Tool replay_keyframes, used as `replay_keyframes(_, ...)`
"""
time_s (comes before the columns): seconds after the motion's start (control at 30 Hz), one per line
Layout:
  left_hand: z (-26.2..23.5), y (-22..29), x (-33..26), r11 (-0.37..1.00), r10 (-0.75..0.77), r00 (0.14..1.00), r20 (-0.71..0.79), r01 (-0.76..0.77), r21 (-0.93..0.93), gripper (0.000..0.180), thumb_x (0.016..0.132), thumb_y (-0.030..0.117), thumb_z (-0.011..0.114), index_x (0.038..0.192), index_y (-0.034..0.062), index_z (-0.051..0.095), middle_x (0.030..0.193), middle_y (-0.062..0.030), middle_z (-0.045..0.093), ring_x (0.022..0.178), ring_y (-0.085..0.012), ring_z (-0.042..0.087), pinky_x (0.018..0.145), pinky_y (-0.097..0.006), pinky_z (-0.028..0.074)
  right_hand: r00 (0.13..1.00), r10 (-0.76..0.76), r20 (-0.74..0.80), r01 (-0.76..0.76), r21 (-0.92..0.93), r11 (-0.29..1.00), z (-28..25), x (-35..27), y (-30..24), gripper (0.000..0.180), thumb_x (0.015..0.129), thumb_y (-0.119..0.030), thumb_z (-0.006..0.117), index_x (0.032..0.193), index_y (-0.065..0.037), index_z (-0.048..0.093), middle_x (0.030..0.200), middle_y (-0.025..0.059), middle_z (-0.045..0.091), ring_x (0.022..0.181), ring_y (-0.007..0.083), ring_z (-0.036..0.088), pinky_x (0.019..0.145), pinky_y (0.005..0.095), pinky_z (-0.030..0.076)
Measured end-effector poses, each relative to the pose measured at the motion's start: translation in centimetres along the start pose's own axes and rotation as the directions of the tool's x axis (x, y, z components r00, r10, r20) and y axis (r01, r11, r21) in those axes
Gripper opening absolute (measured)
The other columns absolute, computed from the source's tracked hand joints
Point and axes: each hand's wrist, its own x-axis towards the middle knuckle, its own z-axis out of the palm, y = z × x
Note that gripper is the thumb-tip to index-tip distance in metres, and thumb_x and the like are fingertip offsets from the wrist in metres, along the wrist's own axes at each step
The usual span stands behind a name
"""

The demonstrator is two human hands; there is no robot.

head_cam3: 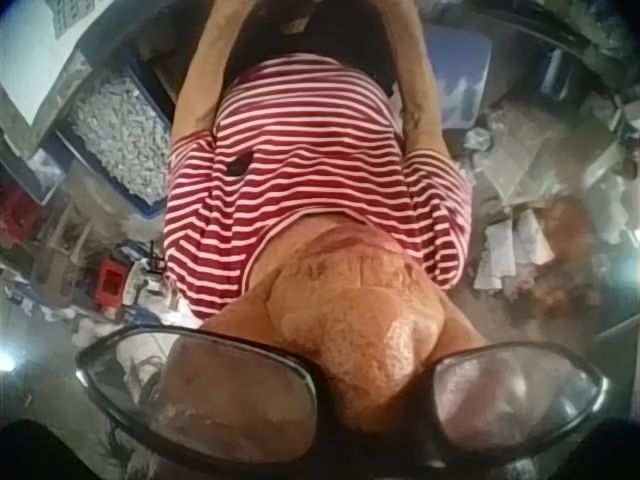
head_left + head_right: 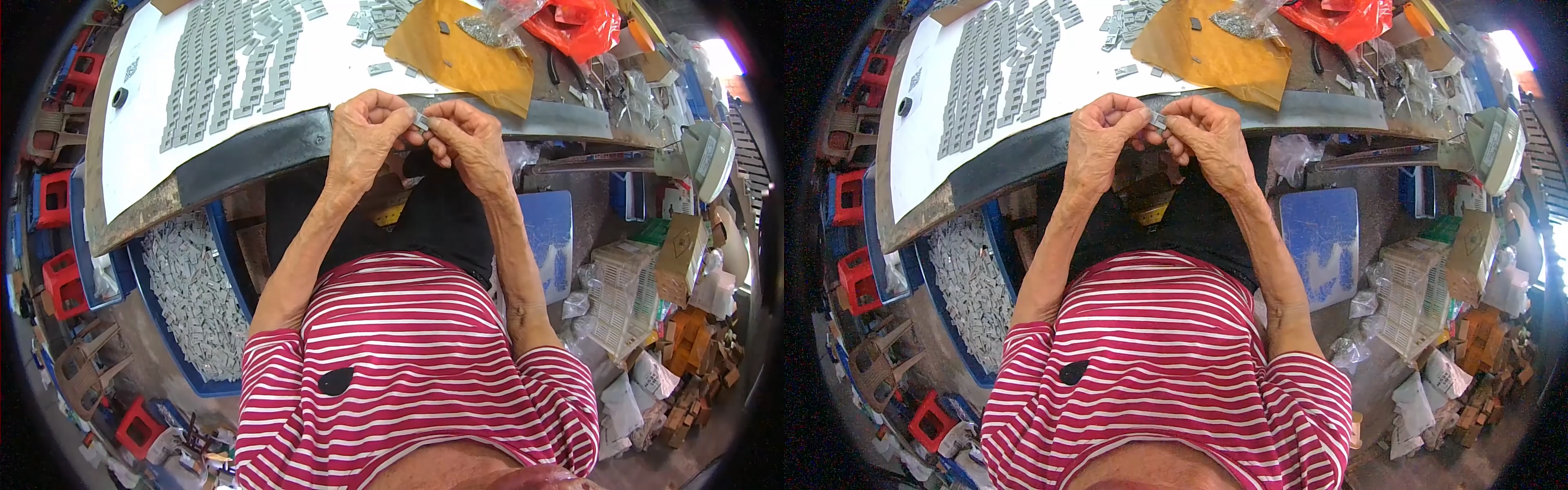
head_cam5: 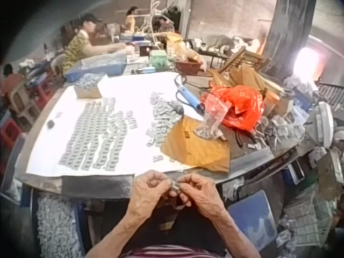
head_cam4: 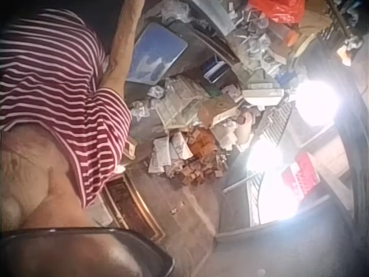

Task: Inspecting and sorting small grey hardware components at a workbench.

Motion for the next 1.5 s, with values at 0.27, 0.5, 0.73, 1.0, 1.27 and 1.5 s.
replay_keyframes(0.27, -0.3, -0.3, 0.0, 0.998, -0.061, 0.997, 0.055, 0.063, -0.021, 0.012, 0.081, 0.009, 0.06, 0.088, -0.0011, 0.056, 0.073, -0.0069, 0.063, 0.061, -0.0116, 0.062, 0.054, -0.02, 0.046, 0.999, -0.033, 0.026, 0.03, 0.109, 0.994, -0.5, 0.0, 0.6, 0.011, 0.082, -0.007, 0.059, 0.089, 0.003, 0.058, 0.064, 0.0026, 0.057, 0.052, 0.0056, 0.051, 0.044, 0.0168, 0.041)
replay_keyframes(0.5, 0.3, -0.2, 0.1, 0.999, -0.032, 0.999, 0.019, 0.033, -0.041, 0.01, 0.078, 0.006, 0.059, 0.082, -0.0029, 0.056, 0.066, -0.0071, 0.062, 0.057, -0.0106, 0.061, 0.049, -0.018, 0.045, 0.998, -0.061, -0.021, 0.062, 0.039, 0.997, -0.4, 0.0, 0.6, 0.011, 0.08, -0.006, 0.059, 0.086, 0.003, 0.059, 0.061, 0.0021, 0.056, 0.051, 0.0053, 0.05, 0.043, 0.0168, 0.04)
replay_keyframes(0.73, 0.3, -0.3, 0.1, 0.999, -0.027, 0.999, 0.03, 0.028, -0.042, 0.009, 0.078, 0.006, 0.059, 0.082, -0.0021, 0.056, 0.065, -0.006, 0.061, 0.056, -0.01, 0.06, 0.049, -0.019, 0.045, 0.996, -0.078, -0.052, 0.078, -0.006, 0.997, -0.2, 0.1, 0.6, 0.009, 0.079, -0.007, 0.059, 0.083, 0.002, 0.058, 0.059, 0.0006, 0.054, 0.049, 0.0046, 0.048, 0.041, 0.017, 0.037)
replay_keyframes(1.0, 0.2, -0.3, 0.2, 1.0, -0.004, 0.997, 0.082, 0.007, -0.029, 0.01, 0.079, 0.005, 0.057, 0.085, -0.0031, 0.056, 0.067, -0.0058, 0.061, 0.058, -0.0098, 0.06, 0.052, -0.019, 0.045, 0.994, -0.109, -0.032, 0.105, -0.085, 0.991, -0.6, 0.5, 0.6, 0.004, 0.078, -0.004, 0.059, 0.079, -0.001, 0.057, 0.059, 0.0003, 0.052, 0.044, 0.0027, 0.039, 0.039, 0.0155, 0.028)
replay_keyframes(1.27, -0.2, 0.0, 0.3, 0.951, 0.11, 0.968, 0.228, -0.169, 0.26, 0.019, 0.078, 0.003, 0.056, 0.096, -0.0043, 0.058, 0.07, -0.0056, 0.062, 0.062, -0.0095, 0.058, 0.056, -0.022, 0.047, 0.987, -0.156, -0.036, 0.142, -0.261, 0.955, -0.5, 0.5, -0.9, 0.005, 0.075, -0.005, 0.059, 0.077, 0.0, 0.058, 0.057, -0.0026, 0.049, 0.045, 0.0026, 0.039, 0.04, 0.0161, 0.027)
replay_keyframes(1.5, -0.7, 0.4, 0.4, 0.871, 0.166, 0.951, 0.26, -0.265, 0.415, 0.017, 0.079, 0.003, 0.057, 0.096, -0.0023, 0.059, 0.072, -0.0055, 0.062, 0.064, -0.009, 0.059, 0.058, -0.021, 0.048, 0.995, -0.04, 0.088, 0.049, -0.101, 0.994, -1.2, 0.9, -1.5, 0.01, 0.08, -0.008, 0.057, 0.082, 0.001, 0.059, 0.058, -0.0018, 0.05, 0.049, 0.0036, 0.044, 0.042, 0.0155, 0.032)
